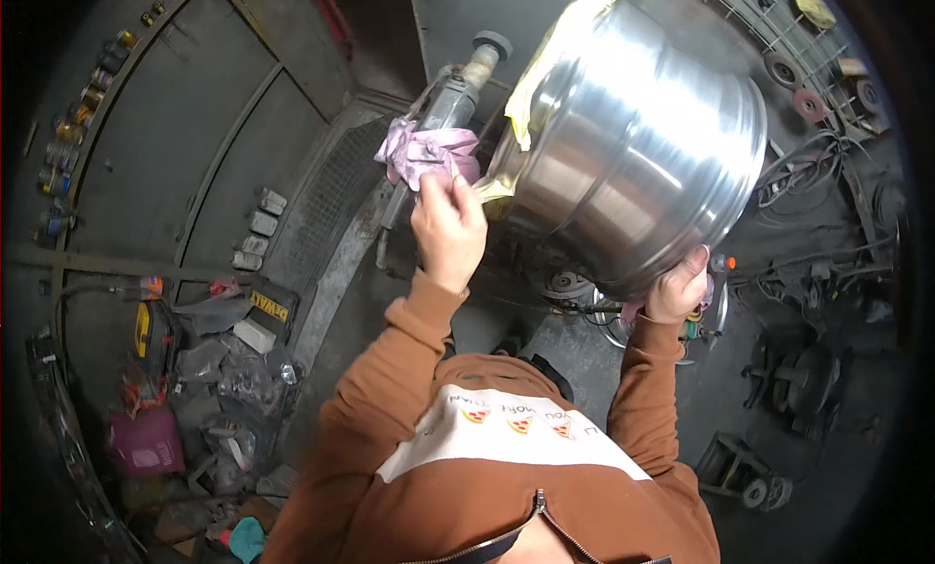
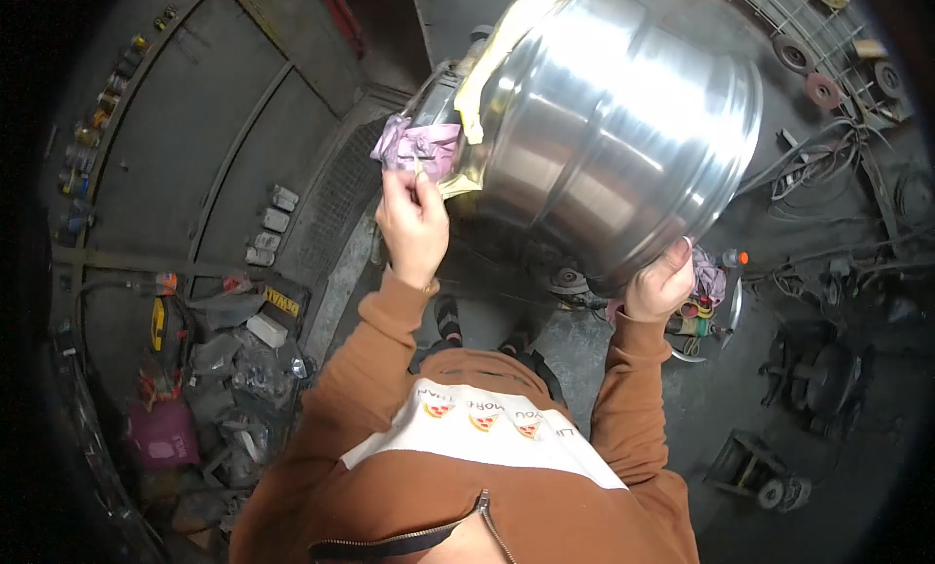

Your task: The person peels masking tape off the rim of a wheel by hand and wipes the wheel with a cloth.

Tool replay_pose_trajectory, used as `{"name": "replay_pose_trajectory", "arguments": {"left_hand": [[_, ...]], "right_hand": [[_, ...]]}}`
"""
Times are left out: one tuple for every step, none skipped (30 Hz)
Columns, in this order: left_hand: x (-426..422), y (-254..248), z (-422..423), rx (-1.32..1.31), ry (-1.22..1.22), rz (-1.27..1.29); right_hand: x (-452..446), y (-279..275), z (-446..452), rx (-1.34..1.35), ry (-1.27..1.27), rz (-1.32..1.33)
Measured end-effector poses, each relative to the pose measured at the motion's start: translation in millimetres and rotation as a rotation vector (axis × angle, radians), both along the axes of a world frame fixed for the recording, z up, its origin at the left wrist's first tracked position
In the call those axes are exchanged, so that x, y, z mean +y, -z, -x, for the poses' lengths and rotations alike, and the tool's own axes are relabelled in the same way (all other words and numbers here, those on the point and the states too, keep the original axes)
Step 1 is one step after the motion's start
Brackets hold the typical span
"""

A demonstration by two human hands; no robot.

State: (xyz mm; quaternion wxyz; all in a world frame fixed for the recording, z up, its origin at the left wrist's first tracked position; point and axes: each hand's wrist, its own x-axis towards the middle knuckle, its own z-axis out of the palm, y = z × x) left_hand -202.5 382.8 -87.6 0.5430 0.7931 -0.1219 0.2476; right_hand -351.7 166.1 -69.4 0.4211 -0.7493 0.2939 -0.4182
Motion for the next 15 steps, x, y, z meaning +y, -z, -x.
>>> {"name": "replay_pose_trajectory", "arguments": {"left_hand": [[1,1,7,0.034,0.035,0.021],[1,2,15,0.074,0.067,0.043],[1,6,18,0.08,0.067,0.05],[2,11,19,0.127,0.101,0.102],[3,13,18,0.171,0.136,0.152],[5,9,18,0.165,0.137,0.153],[7,2,20,0.256,0.22,0.207],[10,-5,23,0.351,0.305,0.258],[14,-9,24,0.413,0.349,0.21],[17,-13,22,0.406,0.358,0.211],[20,-16,21,0.483,0.415,0.119],[22,-16,21,0.563,0.471,0.025],[20,-14,20,0.565,0.53,0.084],[19,-10,17,0.564,0.534,0.083],[19,-6,14,0.562,0.575,0.082]], "right_hand": [[1,-1,1,0.005,0.015,0.009],[1,-1,3,0.015,0.022,0.011],[1,-1,3,-0.011,0.022,-0.029],[0,0,2,-0.042,0.019,-0.071],[-8,8,5,-0.126,-0.06,-0.189],[-11,19,9,-0.132,-0.061,-0.187],[-13,30,15,-0.133,-0.098,-0.154],[-12,35,25,-0.132,-0.133,-0.122],[11,17,31,-0.036,-0.119,-0.292],[8,40,45,0.047,-0.144,-0.344],[8,65,54,0.161,-0.142,-0.121],[7,88,60,0.279,-0.138,0.101],[7,113,59,0.233,-0.173,-0.013],[10,125,56,0.2,-0.202,-0.114],[14,133,51,0.167,-0.225,-0.216]]}}
